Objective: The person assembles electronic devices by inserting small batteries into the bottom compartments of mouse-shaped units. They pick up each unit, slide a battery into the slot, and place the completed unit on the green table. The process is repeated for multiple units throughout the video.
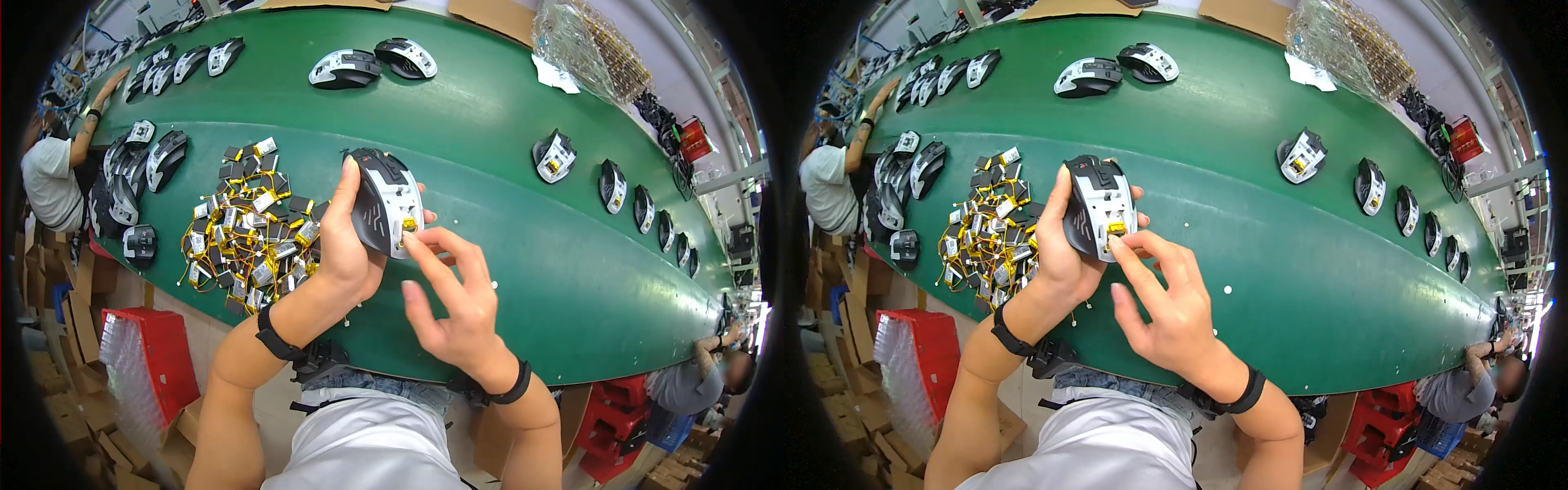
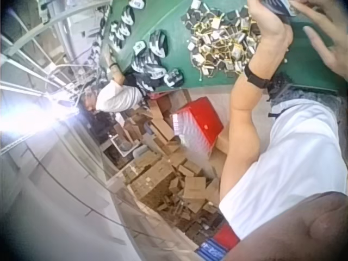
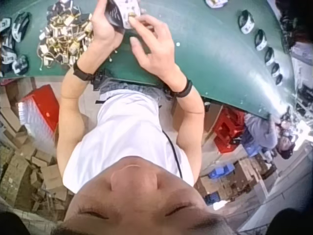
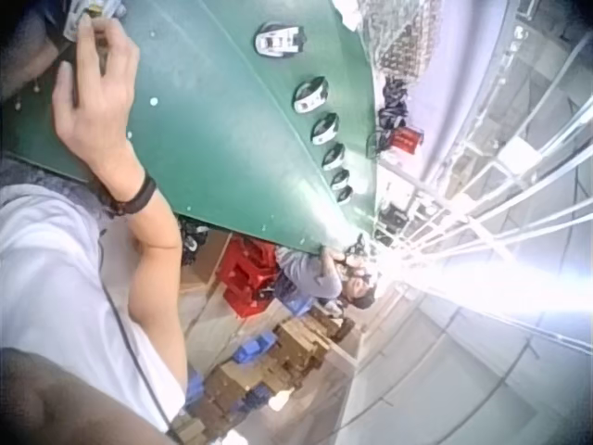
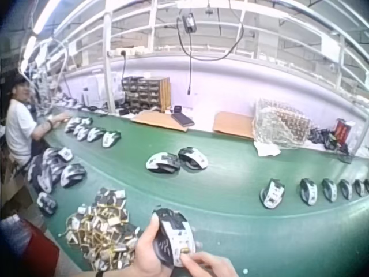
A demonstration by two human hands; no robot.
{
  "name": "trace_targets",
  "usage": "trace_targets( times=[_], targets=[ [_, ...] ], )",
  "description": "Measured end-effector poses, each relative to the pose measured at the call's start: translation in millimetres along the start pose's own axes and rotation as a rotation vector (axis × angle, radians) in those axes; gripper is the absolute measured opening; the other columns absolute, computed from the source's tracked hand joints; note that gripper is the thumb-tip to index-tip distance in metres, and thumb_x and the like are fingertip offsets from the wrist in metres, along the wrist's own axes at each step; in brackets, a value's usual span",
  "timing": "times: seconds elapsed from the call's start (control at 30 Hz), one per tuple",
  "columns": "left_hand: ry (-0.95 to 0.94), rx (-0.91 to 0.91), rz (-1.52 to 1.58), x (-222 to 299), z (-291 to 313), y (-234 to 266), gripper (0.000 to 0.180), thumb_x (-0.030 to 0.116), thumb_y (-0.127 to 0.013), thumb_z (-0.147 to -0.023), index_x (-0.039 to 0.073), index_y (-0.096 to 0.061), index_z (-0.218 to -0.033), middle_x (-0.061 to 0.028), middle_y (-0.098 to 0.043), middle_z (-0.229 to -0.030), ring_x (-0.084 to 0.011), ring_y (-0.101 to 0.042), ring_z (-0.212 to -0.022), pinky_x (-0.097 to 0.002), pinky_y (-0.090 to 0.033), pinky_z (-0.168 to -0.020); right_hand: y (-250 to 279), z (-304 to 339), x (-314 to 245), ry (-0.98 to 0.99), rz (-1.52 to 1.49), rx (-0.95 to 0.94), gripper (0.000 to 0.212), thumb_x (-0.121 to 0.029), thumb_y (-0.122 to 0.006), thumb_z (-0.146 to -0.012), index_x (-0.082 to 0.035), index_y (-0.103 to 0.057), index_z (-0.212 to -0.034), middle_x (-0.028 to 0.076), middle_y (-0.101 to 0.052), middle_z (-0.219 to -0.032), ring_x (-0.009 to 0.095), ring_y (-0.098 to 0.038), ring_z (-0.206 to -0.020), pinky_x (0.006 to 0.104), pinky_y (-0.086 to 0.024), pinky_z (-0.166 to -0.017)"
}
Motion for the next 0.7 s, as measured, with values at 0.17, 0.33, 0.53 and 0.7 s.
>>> trace_targets(
  times=[0.17,0.33,0.53,0.7],
  targets=[
    [-0.044,-0.031,-0.033,-0.7,-0.7,11.3,0.053,0.052,-0.030,-0.103,0.008,-0.051,-0.126,-0.0178,-0.065,-0.105,-0.0302,-0.067,-0.082,-0.0391,-0.056,-0.072,-3.3,1.4,0.2,0.148,0.201,0.031,0.049,0.005,-0.069,-0.063,0.000,-0.068,-0.112,0.011,-0.061,-0.112,0.027,-0.057,-0.093,0.0381,-0.049,-0.078],
    [-0.032,-0.021,-0.052,-4.2,1.5,1.4,0.055,0.053,-0.032,-0.102,0.007,-0.050,-0.127,-0.0182,-0.064,-0.103,-0.0298,-0.066,-0.081,-0.0391,-0.056,-0.070,-4.7,2.9,0.3,0.079,0.175,0.071,0.048,0.005,-0.068,-0.061,-0.001,-0.068,-0.109,0.009,-0.060,-0.105,0.027,-0.057,-0.091,0.0369,-0.048,-0.077],
    [0.067,-0.039,0.021,-4.6,-2.1,6.4,0.057,0.053,-0.032,-0.102,0.005,-0.054,-0.126,-0.0192,-0.065,-0.104,-0.0328,-0.065,-0.083,-0.0428,-0.056,-0.073,-1.3,3.2,5.3,0.040,0.004,0.088,0.045,0.008,-0.067,-0.062,-0.003,-0.069,-0.106,0.010,-0.060,-0.104,0.026,-0.058,-0.087,0.0357,-0.049,-0.076],
    [0.062,-0.152,-0.009,-3.8,0.4,1.6,0.059,0.053,-0.030,-0.102,0.005,-0.049,-0.132,-0.0202,-0.064,-0.108,-0.0331,-0.066,-0.086,-0.0427,-0.056,-0.075,-1.1,4.0,5.8,-0.021,0.026,0.068,0.041,0.008,-0.067,-0.065,-0.005,-0.069,-0.104,0.012,-0.061,-0.102,0.028,-0.059,-0.086,0.0349,-0.050,-0.074]
  ],
)
Point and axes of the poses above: each hand's wrist, its own z-axis away from the middle knuckle, its own y-axis out of the back of the hand, x = y × z, the point moved 3 cm from there along -z, towards the middle knuckle
